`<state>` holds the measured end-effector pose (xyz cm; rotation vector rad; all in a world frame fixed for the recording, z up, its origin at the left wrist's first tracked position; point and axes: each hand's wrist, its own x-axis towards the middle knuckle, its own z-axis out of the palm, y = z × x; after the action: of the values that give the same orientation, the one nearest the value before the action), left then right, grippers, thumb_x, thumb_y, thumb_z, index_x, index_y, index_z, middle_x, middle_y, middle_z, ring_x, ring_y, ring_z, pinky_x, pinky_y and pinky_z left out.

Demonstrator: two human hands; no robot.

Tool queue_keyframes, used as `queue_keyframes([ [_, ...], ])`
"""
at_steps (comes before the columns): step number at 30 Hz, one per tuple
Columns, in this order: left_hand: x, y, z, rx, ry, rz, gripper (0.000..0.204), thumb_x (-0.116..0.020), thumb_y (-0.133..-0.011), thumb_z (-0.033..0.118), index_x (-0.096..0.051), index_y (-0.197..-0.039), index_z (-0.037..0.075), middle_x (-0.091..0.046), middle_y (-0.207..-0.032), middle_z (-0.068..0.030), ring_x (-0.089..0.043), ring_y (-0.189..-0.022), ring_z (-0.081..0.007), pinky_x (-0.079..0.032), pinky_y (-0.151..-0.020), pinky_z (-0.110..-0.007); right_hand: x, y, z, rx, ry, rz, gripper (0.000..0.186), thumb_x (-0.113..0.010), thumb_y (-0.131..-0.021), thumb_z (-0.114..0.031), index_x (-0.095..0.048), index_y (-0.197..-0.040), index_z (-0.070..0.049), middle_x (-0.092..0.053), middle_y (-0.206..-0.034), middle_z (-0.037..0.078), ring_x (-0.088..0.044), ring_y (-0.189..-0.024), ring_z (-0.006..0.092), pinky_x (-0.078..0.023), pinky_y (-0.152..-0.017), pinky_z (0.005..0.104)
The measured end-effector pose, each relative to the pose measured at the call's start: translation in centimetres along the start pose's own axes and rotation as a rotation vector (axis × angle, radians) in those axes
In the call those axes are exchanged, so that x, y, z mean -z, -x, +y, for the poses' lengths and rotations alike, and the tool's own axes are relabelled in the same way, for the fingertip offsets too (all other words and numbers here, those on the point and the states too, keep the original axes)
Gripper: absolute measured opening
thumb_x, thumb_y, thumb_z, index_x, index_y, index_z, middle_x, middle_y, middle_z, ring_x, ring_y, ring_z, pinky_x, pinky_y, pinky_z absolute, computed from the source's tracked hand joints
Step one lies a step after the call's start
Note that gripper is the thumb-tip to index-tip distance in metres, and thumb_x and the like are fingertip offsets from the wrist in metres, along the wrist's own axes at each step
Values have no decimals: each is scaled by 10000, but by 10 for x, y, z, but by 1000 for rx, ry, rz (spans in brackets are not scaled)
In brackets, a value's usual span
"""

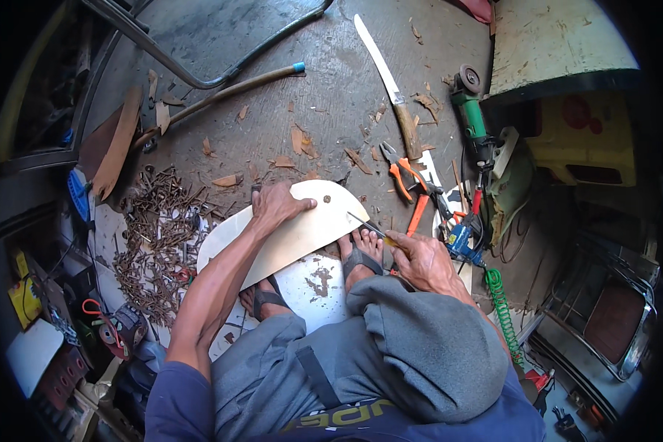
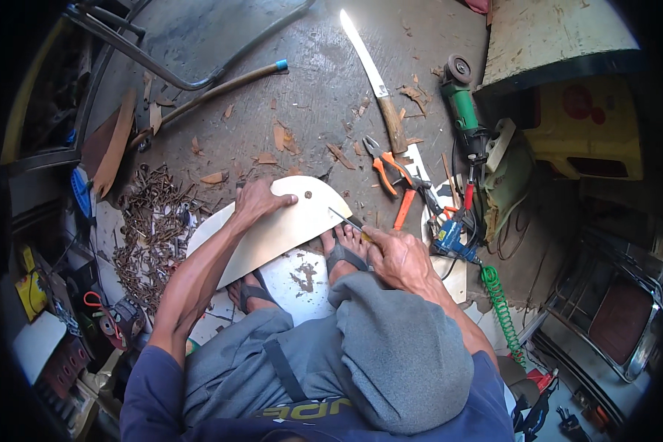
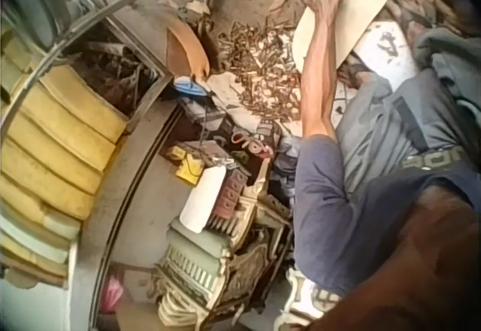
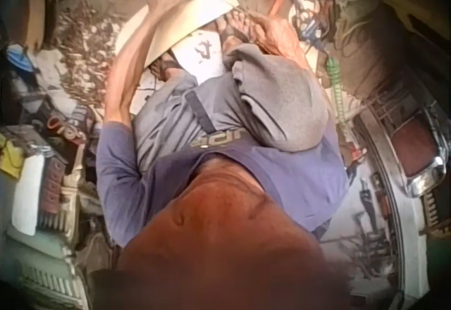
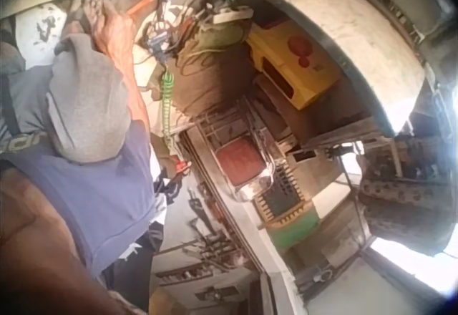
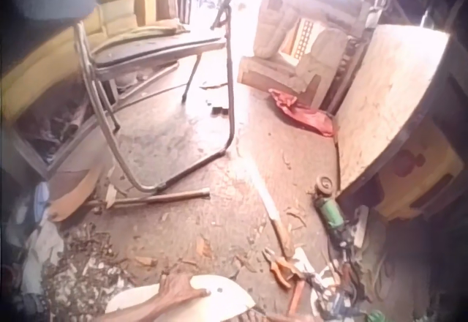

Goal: The person uses pliers to pull wires from a curved wooden panel and prys out staples with a screwdriver. They then use a hammer to tap at the wood and use an angle grinder to smooth a small metal rod.

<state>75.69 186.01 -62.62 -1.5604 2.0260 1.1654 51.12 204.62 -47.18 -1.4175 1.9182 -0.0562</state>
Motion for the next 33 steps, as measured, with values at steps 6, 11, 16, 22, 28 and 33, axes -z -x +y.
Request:
queue_keyframes([
  [6, 7, 11, -2, 80, 32, 11, 742, -797, -722, 582, -721, -1172, -3, -746, -1061, -251, -718, -1025, -389, -519, -918, -484, 3, 3, -7, -42, 2, -41, 372, -603, -907, -194, -724, -1243, -89, -702, -807, 260, -707, -742, 413, -580, -741, 474],
  [11, 12, 18, -5, 98, 60, 89, 725, -793, -742, 576, -721, -1155, -15, -744, -1052, -256, -720, -1012, -400, -523, -921, -497, -3, -2, -5, -2, 14, -15, 377, -608, -914, -203, -716, -1257, -89, -707, -825, 258, -711, -769, 414, -584, -755, 477],
  [16, 19, 20, -6, 108, 2, 141, 705, -796, -749, 568, -728, -1140, -15, -746, -1030, -254, -723, -992, -399, -522, -923, -498, -12, -12, -6, 27, 28, -18, 369, -616, -921, -216, -715, -1252, -87, -718, -929, 262, -715, -842, 414, -588, -781, 476],
  [22, 12, 25, -5, 87, 8, 156, 677, -798, -754, 552, -731, -1116, -16, -740, -1037, -266, -714, -1015, -408, -516, -921, -499, -12, -19, -13, 21, 110, -52, 356, -628, -923, -223, -716, -1236, -78, -726, -962, 250, -715, -858, 419, -588, -781, 487],
  [28, 7, 21, -8, 81, 10, 171, 676, -797, -754, 556, -735, -1118, -10, -741, -1019, -258, -707, -1013, -405, -497, -933, -518, -12, -18, -18, 63, 102, -40, 337, -616, -931, -228, -717, -1219, -85, -713, -919, 257, -711, -834, 432, -582, -755, 507],
  [33, 10, 22, -8, 84, 16, 159, 670, -797, -755, 553, -734, -1118, -7, -740, -1032, -257, -702, -1028, -401, -496, -938, -508, -9, -16, -23, 64, 146, -68, 365, -619, -926, -205, -707, -1257, -79, -728, -1002, 250, -720, -860, 417, -589, -783, 492],
])
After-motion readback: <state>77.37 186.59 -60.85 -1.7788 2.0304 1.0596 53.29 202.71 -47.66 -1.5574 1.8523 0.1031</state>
